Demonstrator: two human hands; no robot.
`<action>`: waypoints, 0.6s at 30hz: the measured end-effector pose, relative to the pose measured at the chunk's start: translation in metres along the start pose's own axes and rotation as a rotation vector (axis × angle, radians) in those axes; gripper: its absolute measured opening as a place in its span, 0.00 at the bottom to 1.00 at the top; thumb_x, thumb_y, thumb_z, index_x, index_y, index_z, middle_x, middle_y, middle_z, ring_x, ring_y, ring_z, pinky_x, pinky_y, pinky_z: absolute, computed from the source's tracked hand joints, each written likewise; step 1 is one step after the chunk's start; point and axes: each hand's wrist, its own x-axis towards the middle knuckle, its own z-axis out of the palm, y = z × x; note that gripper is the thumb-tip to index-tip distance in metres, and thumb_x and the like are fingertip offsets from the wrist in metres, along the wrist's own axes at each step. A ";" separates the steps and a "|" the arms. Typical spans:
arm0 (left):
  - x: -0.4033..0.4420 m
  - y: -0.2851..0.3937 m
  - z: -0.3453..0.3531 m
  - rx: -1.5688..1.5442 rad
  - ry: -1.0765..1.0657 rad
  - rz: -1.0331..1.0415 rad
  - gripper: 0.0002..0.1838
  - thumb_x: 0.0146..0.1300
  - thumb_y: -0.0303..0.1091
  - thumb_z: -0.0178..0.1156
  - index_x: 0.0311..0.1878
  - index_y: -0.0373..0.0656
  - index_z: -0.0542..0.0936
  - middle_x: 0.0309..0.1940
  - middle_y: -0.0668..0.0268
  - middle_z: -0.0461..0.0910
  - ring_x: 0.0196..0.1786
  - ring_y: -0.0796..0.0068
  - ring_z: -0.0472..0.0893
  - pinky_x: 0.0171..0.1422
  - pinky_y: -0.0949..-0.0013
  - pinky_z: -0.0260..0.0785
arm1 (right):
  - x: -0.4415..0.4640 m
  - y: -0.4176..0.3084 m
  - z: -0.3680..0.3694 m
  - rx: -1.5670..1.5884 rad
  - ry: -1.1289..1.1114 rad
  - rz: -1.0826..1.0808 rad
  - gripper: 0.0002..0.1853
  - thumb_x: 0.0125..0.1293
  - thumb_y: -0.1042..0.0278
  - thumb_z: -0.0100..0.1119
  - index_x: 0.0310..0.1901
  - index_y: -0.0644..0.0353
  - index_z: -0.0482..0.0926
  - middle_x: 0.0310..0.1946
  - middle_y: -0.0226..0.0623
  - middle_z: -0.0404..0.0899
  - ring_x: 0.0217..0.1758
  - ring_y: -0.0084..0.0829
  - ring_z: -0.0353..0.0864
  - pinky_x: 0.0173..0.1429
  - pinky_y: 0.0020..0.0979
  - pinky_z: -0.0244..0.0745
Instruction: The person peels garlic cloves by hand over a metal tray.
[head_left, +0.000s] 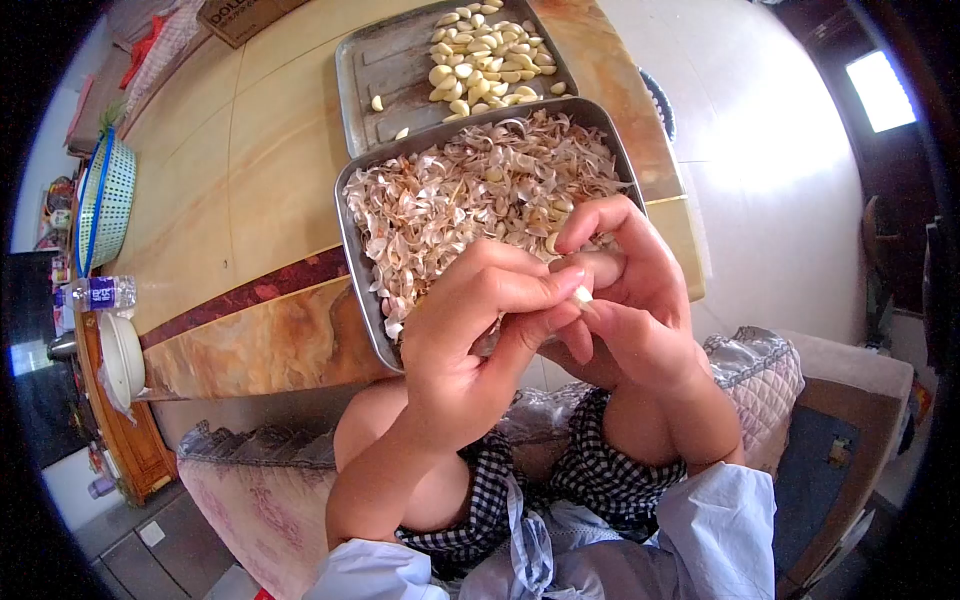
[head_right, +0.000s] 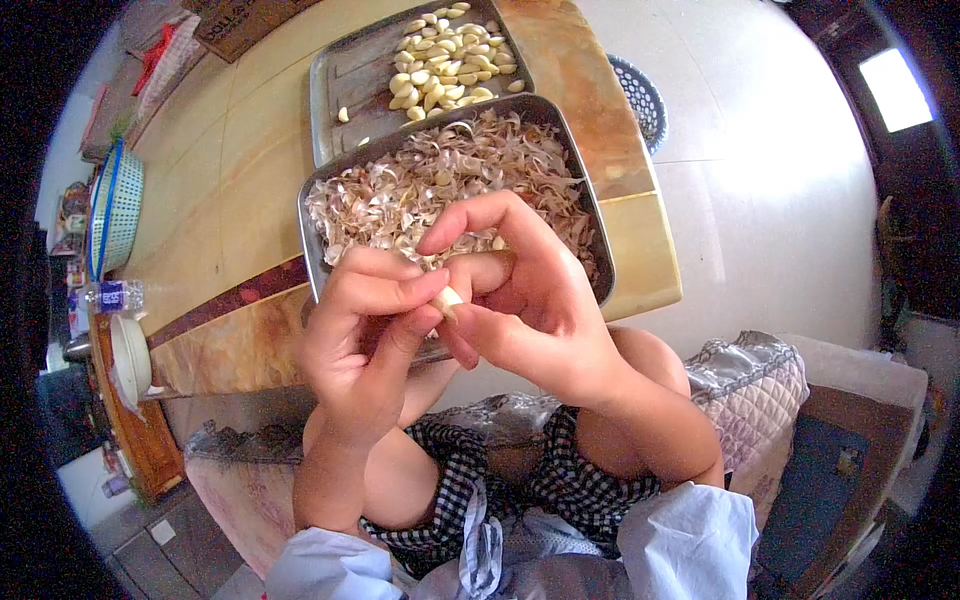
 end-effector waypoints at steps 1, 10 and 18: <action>0.001 0.000 0.001 0.002 0.015 0.002 0.10 0.50 0.24 0.61 0.37 0.37 0.76 0.30 0.62 0.74 0.32 0.73 0.74 0.34 0.76 0.66 | 0.001 -0.002 0.001 -0.012 0.027 0.039 0.20 0.57 0.73 0.55 0.49 0.63 0.59 0.24 0.26 0.69 0.25 0.16 0.67 0.28 0.17 0.62; 0.002 -0.001 0.004 0.081 0.080 0.018 0.08 0.51 0.23 0.60 0.35 0.35 0.75 0.28 0.63 0.73 0.28 0.78 0.73 0.30 0.80 0.64 | 0.002 0.008 0.000 -0.264 0.051 -0.070 0.18 0.59 0.75 0.52 0.50 0.64 0.59 0.23 0.26 0.68 0.27 0.13 0.66 0.32 0.15 0.60; 0.000 0.008 -0.005 -0.375 0.210 -0.280 0.07 0.62 0.27 0.49 0.36 0.33 0.75 0.27 0.64 0.73 0.23 0.84 0.68 0.26 0.83 0.59 | 0.001 -0.004 -0.001 -0.134 0.003 0.034 0.22 0.60 0.75 0.50 0.55 0.65 0.56 0.27 0.30 0.69 0.29 0.18 0.68 0.34 0.18 0.65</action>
